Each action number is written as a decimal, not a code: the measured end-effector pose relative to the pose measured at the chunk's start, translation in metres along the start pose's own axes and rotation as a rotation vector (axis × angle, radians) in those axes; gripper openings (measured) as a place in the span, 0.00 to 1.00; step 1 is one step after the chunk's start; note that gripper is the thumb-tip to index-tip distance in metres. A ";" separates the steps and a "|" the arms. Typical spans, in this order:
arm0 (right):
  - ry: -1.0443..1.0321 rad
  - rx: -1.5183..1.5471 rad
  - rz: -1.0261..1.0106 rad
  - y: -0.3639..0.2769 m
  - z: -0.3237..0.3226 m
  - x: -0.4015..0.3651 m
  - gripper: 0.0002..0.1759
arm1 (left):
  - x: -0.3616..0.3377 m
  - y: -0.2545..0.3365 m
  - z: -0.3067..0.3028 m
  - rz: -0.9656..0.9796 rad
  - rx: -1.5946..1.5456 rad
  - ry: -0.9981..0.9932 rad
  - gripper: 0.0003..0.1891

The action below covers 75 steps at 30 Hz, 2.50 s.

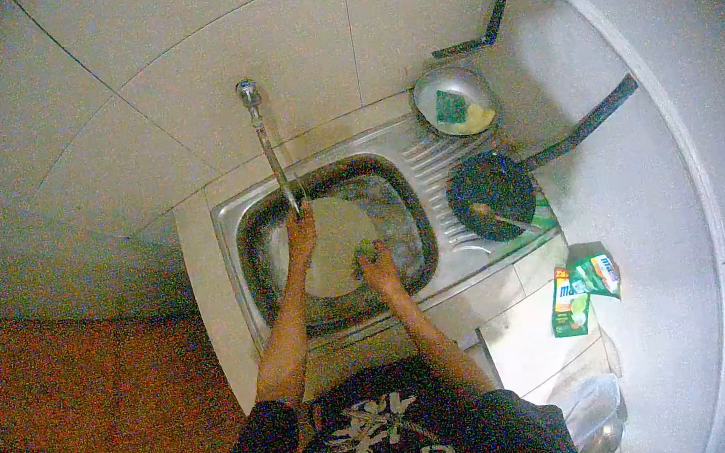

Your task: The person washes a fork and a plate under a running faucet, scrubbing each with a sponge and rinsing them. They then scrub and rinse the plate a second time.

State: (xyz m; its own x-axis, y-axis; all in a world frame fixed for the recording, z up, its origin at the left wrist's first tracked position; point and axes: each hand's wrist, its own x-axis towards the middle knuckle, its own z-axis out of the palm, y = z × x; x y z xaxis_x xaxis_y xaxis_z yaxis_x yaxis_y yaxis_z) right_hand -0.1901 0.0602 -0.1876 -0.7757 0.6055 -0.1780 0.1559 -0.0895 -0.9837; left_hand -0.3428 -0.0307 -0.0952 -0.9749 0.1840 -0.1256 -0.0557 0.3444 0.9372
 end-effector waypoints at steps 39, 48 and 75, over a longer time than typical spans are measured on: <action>0.056 -0.079 -0.094 0.008 0.002 0.009 0.11 | 0.051 -0.070 0.019 -0.067 -0.238 -0.296 0.14; 0.012 -0.113 -0.042 -0.002 -0.003 0.008 0.12 | 0.036 -0.066 0.016 0.280 -0.161 -0.060 0.18; 0.143 -0.301 -0.173 -0.012 0.000 -0.003 0.15 | -0.001 0.030 -0.012 0.044 -0.098 -0.163 0.18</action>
State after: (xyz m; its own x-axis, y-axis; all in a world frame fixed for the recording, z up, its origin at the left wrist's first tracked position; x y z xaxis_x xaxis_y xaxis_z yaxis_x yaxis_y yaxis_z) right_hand -0.1894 0.0596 -0.1753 -0.7160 0.6979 0.0163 0.2192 0.2470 -0.9439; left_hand -0.3465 -0.0313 -0.0628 -0.9295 0.3463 -0.1269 -0.0420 0.2424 0.9693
